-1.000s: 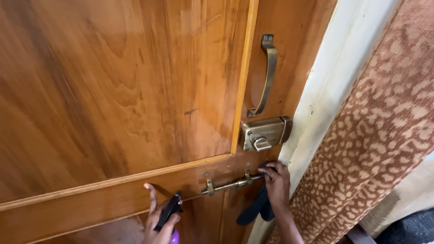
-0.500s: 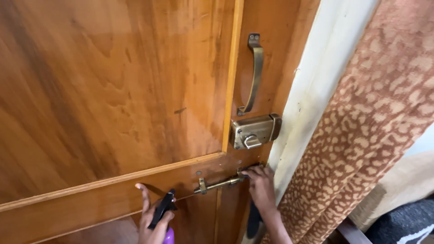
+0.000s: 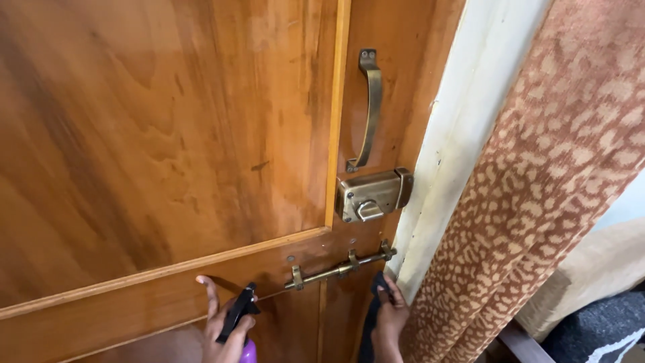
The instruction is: Cleaning a wooden door and its hardware using a spray bottle and a cloth.
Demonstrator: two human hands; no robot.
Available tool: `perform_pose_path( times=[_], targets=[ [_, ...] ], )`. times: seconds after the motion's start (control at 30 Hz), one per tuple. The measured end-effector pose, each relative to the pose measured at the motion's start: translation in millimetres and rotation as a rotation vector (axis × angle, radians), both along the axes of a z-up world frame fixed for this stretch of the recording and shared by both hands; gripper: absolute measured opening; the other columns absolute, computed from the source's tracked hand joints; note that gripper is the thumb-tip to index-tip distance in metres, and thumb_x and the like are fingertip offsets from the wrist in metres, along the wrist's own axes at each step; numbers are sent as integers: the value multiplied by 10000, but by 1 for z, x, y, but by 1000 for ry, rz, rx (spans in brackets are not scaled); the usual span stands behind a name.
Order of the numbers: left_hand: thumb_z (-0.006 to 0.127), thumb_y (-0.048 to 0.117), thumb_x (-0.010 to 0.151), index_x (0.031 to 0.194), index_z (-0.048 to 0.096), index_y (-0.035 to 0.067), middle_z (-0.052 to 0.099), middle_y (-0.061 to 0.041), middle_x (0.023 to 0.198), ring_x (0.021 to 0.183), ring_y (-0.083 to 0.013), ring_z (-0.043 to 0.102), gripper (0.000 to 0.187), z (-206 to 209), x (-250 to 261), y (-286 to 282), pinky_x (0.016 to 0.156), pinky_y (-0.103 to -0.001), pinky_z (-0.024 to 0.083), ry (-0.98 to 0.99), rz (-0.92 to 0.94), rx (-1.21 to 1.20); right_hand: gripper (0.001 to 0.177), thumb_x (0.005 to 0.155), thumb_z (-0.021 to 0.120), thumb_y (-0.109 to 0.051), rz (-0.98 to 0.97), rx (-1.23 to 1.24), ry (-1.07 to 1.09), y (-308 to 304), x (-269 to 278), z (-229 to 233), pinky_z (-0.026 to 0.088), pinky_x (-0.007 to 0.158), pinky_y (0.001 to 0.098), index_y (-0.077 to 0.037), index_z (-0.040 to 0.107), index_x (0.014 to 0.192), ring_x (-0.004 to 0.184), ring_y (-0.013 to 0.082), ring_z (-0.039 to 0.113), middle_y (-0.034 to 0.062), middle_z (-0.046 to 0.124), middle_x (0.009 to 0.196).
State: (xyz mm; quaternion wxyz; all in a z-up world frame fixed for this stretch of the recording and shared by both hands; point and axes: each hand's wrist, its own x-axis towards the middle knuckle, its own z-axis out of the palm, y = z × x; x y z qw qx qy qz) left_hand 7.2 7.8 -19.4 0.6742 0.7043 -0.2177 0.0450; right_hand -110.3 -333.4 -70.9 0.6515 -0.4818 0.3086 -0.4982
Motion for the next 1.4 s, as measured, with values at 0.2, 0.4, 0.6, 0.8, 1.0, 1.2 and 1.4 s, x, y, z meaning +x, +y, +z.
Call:
perform_pose_path(
  times=[0.2,0.4,0.6,0.8,1.0,1.2,1.4],
  targets=[
    [662,44,669,1036,787,-17,180,-221,1750,1065,-172,714,392,14,0,4,854,-354,573,3,-27,-17,339,884,634,101,-10,313,-363,-23,56,-18,555,917,312,2,734,1193,1039,186,699,53,765,1181],
    [670,57,731,1072,805,-26,671,-294,1273,1402,-183,540,376,-34,22,12,1113,-324,430,-167,-119,-5,336,933,654,-29,175,654,-550,-55,74,-64,490,913,228,-184,700,1227,1025,84,618,-74,683,1102],
    [686,30,656,998,798,7,832,-164,928,1618,-332,-119,361,-5,11,-3,1283,-399,-39,-371,-16,153,276,907,677,-72,336,705,-519,-57,62,-69,400,994,258,-202,651,1149,1117,68,582,-108,672,1108],
    [674,75,675,1067,774,18,793,-150,1077,1611,-416,-223,408,-14,17,-2,1248,-437,26,-329,-41,74,355,869,734,-82,323,735,-400,-52,66,-73,359,1055,214,-168,634,1199,1151,42,581,-111,682,1152],
    [694,49,648,958,805,13,814,-152,1023,1580,-377,-160,331,-5,14,6,1261,-433,-12,-321,-7,250,401,966,803,-118,284,539,-335,-64,77,-79,175,499,264,-224,705,1341,646,104,277,-64,562,933],
    [662,66,723,983,798,-16,826,-172,999,1624,-386,-172,305,1,4,11,1292,-435,-16,-352,-91,125,277,906,725,-57,176,525,-435,-55,79,-57,252,388,184,-221,702,1128,627,-6,467,-123,618,883],
    [737,239,725,1319,643,29,762,-156,1107,1112,-216,678,637,-35,-1,-6,1070,-353,450,-385,90,121,353,899,728,-43,142,498,-497,-27,71,-38,273,448,161,-194,727,1218,737,-6,496,-114,673,973]
  ],
)
